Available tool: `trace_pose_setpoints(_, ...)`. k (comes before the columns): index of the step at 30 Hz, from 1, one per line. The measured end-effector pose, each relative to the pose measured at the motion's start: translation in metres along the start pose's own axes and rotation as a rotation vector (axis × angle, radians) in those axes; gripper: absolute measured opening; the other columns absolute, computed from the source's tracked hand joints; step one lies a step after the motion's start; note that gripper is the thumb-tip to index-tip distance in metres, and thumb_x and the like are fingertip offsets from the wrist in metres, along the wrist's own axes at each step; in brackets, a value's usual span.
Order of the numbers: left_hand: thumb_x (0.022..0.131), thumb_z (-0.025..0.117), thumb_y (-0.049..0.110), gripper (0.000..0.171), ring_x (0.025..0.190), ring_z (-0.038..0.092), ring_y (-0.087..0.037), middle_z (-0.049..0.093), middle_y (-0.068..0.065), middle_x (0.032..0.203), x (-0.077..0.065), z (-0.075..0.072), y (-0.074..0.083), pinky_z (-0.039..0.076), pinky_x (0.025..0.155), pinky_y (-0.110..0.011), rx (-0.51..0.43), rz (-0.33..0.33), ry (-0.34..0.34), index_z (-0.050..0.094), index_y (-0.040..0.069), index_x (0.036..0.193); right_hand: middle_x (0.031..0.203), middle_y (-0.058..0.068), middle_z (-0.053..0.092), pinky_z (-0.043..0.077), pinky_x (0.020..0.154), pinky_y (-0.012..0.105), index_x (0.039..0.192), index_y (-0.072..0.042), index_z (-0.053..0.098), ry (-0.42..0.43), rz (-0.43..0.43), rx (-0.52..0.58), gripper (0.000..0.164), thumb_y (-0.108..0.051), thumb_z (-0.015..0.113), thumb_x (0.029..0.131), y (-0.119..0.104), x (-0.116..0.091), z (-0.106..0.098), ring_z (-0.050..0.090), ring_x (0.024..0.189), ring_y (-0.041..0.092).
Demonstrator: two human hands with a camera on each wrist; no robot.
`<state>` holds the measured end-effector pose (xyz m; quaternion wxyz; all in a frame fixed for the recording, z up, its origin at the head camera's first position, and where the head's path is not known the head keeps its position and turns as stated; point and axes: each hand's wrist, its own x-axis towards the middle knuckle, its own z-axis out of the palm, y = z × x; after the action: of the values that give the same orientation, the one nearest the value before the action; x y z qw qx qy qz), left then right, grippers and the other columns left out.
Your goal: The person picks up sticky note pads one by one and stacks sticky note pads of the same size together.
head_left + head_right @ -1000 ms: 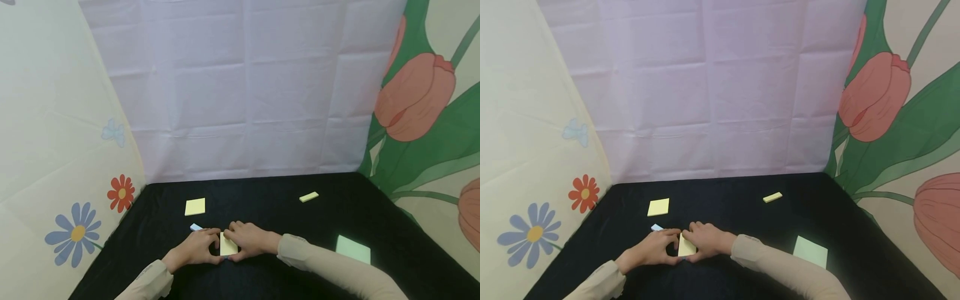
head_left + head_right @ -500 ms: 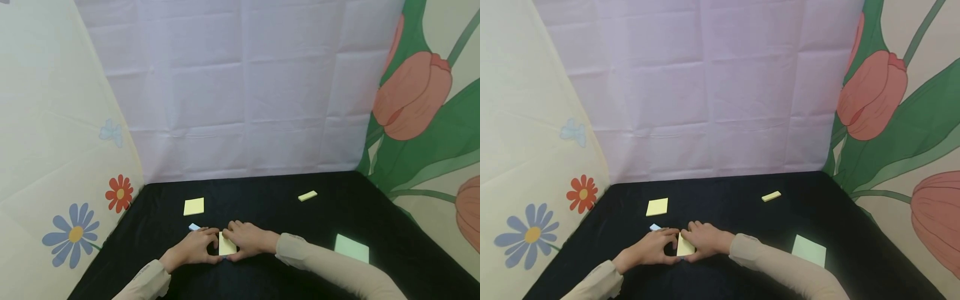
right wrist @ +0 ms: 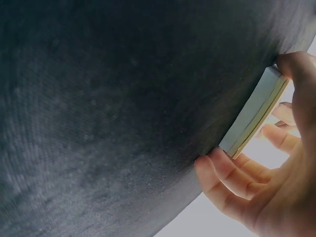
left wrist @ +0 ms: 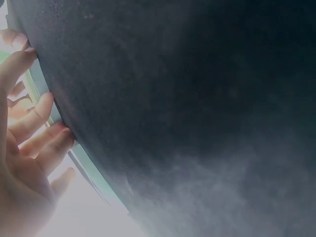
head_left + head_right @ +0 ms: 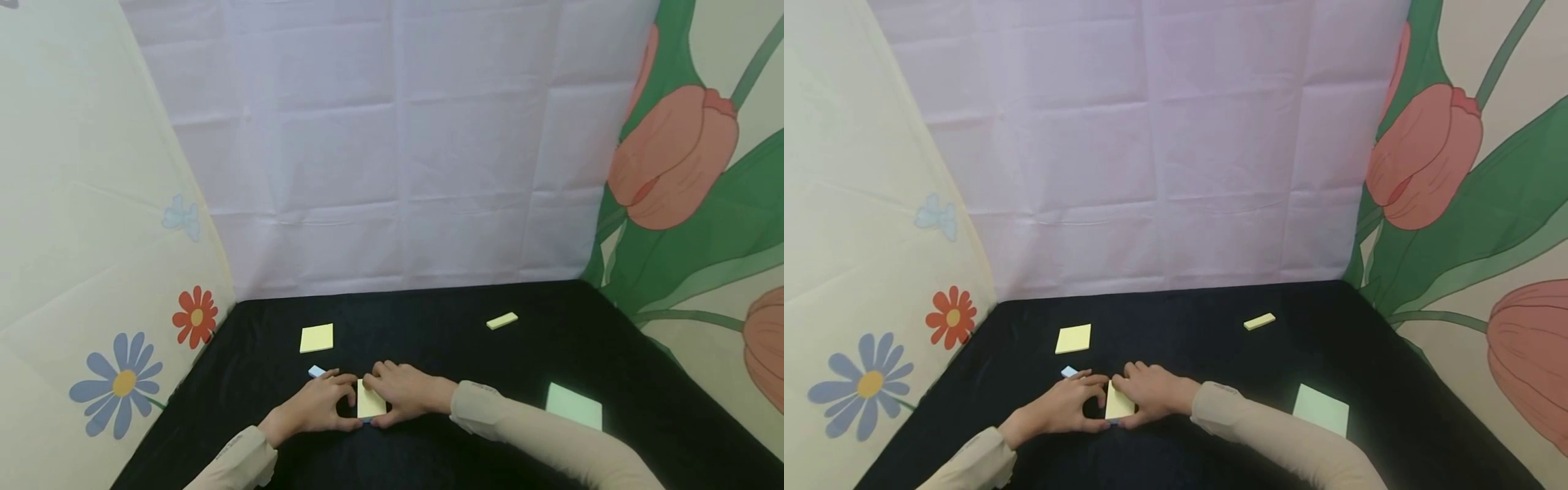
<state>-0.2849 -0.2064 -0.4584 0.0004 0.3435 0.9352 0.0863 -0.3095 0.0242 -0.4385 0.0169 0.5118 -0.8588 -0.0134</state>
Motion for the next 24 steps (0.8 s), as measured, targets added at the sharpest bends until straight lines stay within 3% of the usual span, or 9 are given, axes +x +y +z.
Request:
trace_pose_setpoints(17, 0.084, 0.073, 0.050, 0.028, 0.111, 0.063, -0.016, 0.062, -0.006, 0.129, -0.0033, -0.0062, 0.0013, 0.035, 0.105, -0.055, 0.007, 0.014, -0.035, 0.070, 0.022, 0.092, 0.111, 0.000, 0.050, 0.043, 0.066, 0.021, 0.122, -0.019, 0.050, -0.034, 0.019, 0.012, 0.057, -0.061, 0.066, 0.086, 0.0028, -0.0055, -0.0040, 0.045, 0.085, 0.008)
trace_pose_setpoints(24, 0.085, 0.073, 0.046, 0.024, 0.119, 0.057, -0.020, 0.062, -0.003, 0.127, -0.0062, -0.0074, -0.0001, 0.037, 0.105, -0.053, 0.034, 0.051, -0.002, 0.070, 0.023, 0.091, 0.113, 0.000, 0.051, 0.045, 0.070, 0.022, 0.125, -0.019, 0.050, -0.053, 0.020, 0.023, 0.059, -0.061, 0.065, 0.086, 0.0050, -0.0066, -0.0055, 0.048, 0.089, 0.008)
